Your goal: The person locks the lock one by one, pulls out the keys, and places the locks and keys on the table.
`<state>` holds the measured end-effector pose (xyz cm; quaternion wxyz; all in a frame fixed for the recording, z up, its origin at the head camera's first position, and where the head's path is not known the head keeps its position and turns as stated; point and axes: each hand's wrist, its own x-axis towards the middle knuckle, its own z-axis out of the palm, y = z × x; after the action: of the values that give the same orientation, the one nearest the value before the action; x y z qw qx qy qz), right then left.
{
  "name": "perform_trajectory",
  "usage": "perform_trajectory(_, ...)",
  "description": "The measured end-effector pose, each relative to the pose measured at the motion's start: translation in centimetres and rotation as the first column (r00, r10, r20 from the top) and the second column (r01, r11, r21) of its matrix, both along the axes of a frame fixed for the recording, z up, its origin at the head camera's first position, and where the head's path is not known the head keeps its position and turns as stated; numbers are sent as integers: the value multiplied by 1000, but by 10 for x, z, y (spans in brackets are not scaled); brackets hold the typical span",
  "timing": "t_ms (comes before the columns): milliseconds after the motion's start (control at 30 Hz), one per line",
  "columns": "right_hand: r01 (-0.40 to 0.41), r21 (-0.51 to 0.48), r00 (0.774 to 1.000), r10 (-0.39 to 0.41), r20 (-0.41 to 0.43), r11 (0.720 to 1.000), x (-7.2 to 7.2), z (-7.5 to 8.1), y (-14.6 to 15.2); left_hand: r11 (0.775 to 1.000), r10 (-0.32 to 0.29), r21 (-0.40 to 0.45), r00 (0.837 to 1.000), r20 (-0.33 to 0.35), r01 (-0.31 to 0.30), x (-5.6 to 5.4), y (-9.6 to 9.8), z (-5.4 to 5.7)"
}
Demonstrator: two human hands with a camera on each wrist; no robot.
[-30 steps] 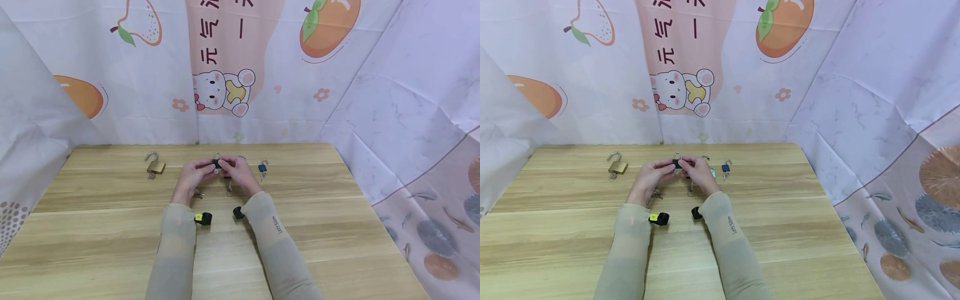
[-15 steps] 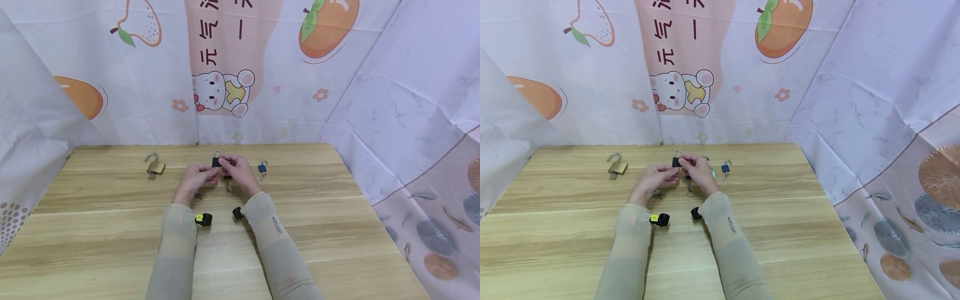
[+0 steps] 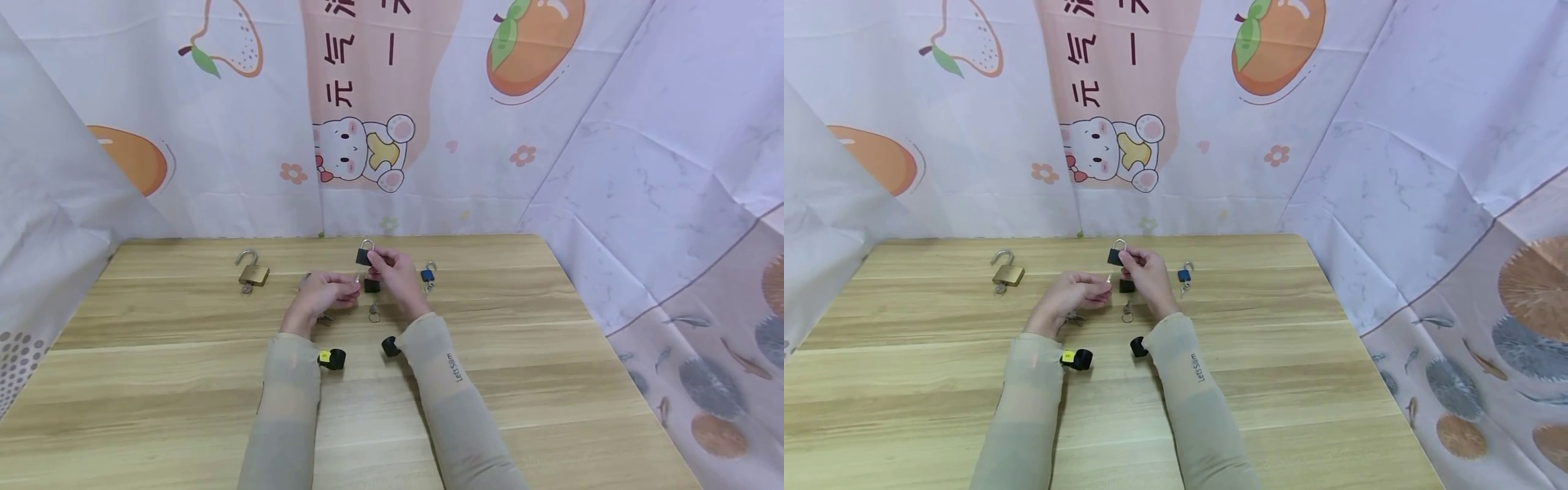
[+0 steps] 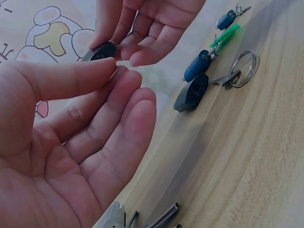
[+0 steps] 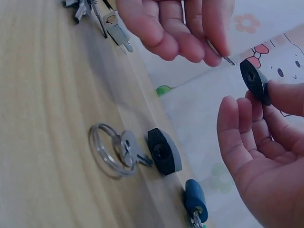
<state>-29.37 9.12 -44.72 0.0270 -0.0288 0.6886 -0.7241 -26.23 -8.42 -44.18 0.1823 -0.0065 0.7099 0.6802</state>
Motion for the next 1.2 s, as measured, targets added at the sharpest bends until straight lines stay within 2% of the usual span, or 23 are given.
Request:
perform_trajectory(200,-55,36,998,54,18,998,2,2,0,998,-55,-37,998,2,55,2,0,2)
perform_trajectory(300,-56,39,998,55,25,998,1,1,-1,988,-92,-123,996,-18,89,4,-2,3)
perform_trajectory(400,-58,35,998,57,30,998,0,-1,-1,964,-155,-225,987,-40,142,6,-5,5)
perform_trajectory(500,-69,42,997,68,28,997,0,-2,-1,936,-232,-278,972,-35,214,9,-9,9)
perform_trajectory(567,-79,49,997,78,29,996,-1,-3,-1,914,-294,-297,956,-22,275,11,-10,12)
perform_trajectory(700,-95,66,995,93,40,993,-1,-4,-2,889,-367,-287,930,16,356,13,-13,13)
perform_trajectory(733,-100,71,994,97,42,992,0,-4,-2,886,-374,-290,927,15,362,13,-13,12)
perform_trajectory(933,-126,107,991,120,56,986,0,-6,-3,880,-353,-335,936,10,336,12,-16,7)
perform_trajectory(1200,-150,140,988,142,68,979,1,-7,-5,864,-319,-407,947,16,298,14,-17,7)
